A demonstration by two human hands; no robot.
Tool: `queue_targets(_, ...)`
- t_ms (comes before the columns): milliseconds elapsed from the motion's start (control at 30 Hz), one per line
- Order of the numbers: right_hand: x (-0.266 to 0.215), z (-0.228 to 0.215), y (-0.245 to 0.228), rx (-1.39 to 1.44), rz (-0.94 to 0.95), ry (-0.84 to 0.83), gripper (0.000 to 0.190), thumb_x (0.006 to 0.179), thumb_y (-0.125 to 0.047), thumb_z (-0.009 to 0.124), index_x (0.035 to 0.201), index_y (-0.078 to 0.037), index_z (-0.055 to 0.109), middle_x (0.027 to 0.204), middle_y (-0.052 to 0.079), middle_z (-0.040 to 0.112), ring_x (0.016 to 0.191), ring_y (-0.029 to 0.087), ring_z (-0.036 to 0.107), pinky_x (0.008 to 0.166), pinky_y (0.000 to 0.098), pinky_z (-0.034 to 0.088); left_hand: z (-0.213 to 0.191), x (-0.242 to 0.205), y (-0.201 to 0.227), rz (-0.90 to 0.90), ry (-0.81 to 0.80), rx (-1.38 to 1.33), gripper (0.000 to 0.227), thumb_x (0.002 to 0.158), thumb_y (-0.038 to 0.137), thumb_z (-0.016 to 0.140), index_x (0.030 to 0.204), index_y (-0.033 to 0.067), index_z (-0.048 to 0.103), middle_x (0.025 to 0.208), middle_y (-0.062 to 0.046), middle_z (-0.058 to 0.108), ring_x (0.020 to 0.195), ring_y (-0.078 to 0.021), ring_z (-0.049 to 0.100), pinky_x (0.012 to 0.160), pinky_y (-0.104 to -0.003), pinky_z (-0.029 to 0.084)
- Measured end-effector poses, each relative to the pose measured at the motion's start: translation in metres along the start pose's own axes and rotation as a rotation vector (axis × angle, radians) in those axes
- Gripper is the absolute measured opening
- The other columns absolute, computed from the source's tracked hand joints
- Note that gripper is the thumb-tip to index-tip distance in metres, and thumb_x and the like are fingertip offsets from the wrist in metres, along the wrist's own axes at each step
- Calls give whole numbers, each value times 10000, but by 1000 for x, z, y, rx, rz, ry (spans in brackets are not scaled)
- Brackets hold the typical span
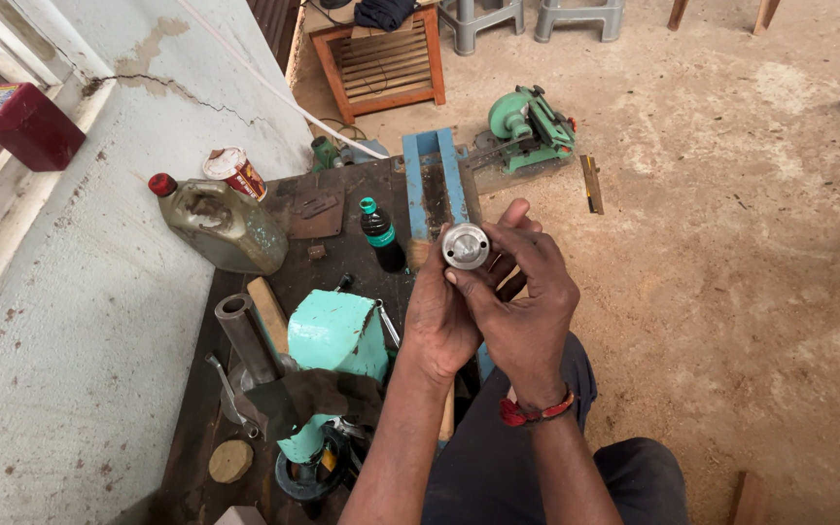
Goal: The person cleans a metal object with a brush and then applies oil to it from a bottle.
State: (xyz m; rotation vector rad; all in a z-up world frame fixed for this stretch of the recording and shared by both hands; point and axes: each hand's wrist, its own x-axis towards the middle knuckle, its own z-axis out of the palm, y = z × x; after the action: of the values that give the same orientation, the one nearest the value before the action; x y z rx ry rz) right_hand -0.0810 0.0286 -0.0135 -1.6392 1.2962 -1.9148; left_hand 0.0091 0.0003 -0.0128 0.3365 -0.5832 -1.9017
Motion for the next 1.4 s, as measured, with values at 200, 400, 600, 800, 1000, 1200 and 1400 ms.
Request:
queue_targets(200, 0, 0, -2, 47, -38, -8, 488, 735, -2, 872, 1189, -42, 699, 1120, 89, 708, 1074, 208, 721, 913, 329, 592, 0, -3, 3, 2, -50, -23, 658, 1134, 507, 294, 1482, 1, 533, 1433, -130, 590, 1307, -245, 546, 1155, -361, 462)
queue_targets(400, 1, 2, 1, 70, -37, -13, 486, 737, -31, 902, 1182, -43, 707, 1117, 87, 722, 1080, 206, 711, 947, 352, 577, 0, -2, 5, 11, 11, -7, 658, 1117, 506, 286, 1421, -17, 545, 1421, -115, 615, 1319, -242, 566, 1168, -390, 469)
queue_targets(600, -1, 5, 12, 89, -27, -22, 508, 741, -55, 916, 1208, -38, 715, 1090, 88, 732, 1066, 196, 721, 1169, 431, 506, -9, 0, 3, 3, 97, 19, 659, 1091, 529, 305, 1352, -1, 596, 1331, -154, 642, 1224, -250, 623, 1141, -429, 487)
queue_targets(800, -4, 7, 19, 71, -26, -18, 524, 733, -63, 922, 1214, -41, 714, 1153, 107, 746, 1074, 190, 726, 1151, 427, 508, -13, -1, 3, -4, 222, -37, 573, 1082, 513, 411, 1293, 9, 584, 1211, -173, 645, 1147, -272, 655, 1082, -467, 477)
queue_targets(1000, -7, 8, 24, 149, 50, -49, 532, 747, -61, 916, 1237, -49, 709, 1172, 96, 748, 1106, 187, 730, 1074, 384, 547, -8, -3, 8, -6, 216, -19, 585, 1066, 500, 416, 1300, -11, 580, 1248, -169, 657, 1181, -268, 660, 1098, -444, 465)
queue_targets(1200, -9, 13, 18, 254, 61, -35, 519, 763, -25, 899, 1236, -40, 689, 1171, 82, 718, 1111, 198, 719, 949, 329, 596, -7, -7, 13, 19, 108, -45, 582, 1106, 477, 391, 1325, -37, 552, 1343, -165, 636, 1241, -280, 611, 1172, -468, 459)
queue_targets(1400, -10, 17, 9, 213, -12, -38, 505, 763, -4, 887, 1221, -29, 678, 1166, 109, 698, 1115, 222, 721, 948, 332, 604, 1, -12, 18, 23, 106, -42, 611, 1100, 475, 322, 1417, -9, 519, 1446, -134, 589, 1322, -257, 589, 1149, -419, 415)
